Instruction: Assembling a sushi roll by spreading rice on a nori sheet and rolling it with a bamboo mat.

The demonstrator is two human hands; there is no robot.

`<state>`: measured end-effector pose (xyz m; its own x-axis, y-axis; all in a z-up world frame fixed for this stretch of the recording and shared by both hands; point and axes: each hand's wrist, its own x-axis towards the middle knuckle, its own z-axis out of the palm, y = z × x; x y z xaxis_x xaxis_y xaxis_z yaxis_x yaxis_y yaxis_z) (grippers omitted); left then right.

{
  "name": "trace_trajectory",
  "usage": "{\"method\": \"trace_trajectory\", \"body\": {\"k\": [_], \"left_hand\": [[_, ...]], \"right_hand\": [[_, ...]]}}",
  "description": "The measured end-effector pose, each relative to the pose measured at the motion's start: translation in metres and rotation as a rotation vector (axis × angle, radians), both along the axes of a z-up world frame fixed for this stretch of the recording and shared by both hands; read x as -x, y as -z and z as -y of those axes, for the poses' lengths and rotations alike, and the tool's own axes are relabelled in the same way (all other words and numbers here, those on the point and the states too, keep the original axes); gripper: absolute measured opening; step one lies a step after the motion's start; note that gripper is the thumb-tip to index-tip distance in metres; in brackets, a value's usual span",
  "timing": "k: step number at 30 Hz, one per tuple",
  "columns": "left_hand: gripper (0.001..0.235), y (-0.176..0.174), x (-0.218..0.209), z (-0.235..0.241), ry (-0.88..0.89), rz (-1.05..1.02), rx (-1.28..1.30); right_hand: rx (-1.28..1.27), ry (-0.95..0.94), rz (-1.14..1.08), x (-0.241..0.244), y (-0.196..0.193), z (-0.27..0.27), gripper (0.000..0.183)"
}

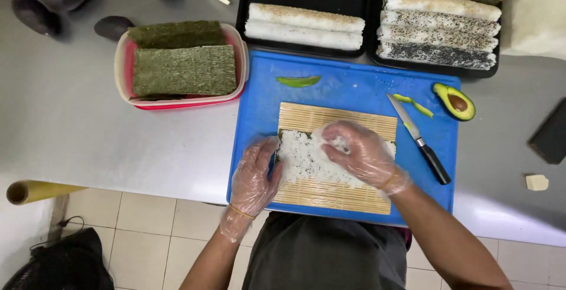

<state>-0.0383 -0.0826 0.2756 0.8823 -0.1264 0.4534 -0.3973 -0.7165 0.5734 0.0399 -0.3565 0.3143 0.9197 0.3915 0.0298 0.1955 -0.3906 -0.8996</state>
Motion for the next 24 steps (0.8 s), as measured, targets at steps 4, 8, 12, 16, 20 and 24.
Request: {"method": "trace_trajectory", "body": {"k": [4,8,12,16,20,24], "left_hand": [[0.045,0.023,0.004,0.008,-0.012,-0.021,-0.062],[0.05,0.013,-0.006,0.023,0.084,0.035,-0.028],[0.062,0.01,-0.017,0.038,0.187,0.085,-0.194],[0.068,0.043,-0.019,0.043,0.32,0.031,-0.273],[0.067,0.035,-0.022,0.034,0.382,-0.061,-0.298],[0.055,0.026,-0.02,0.033,0.384,0.019,0.024]], "right_hand": [[0.427,-0.124,0.365,-0.011,0.075,-0.022,0.007],[0.372,-0.108,0.261,-0.007,0.032,-0.024,0.002],[0.112,0.02,-0.073,0.006,-0.002,0.013,0.012],[0.15,0.05,-0.048,0.037,-0.004,0.046,0.023],[0.145,0.02,-0.065,0.072,0.022,0.04,0.018],[0.224,0.025,0.117,0.084,0.057,0.001,0.016]]}}
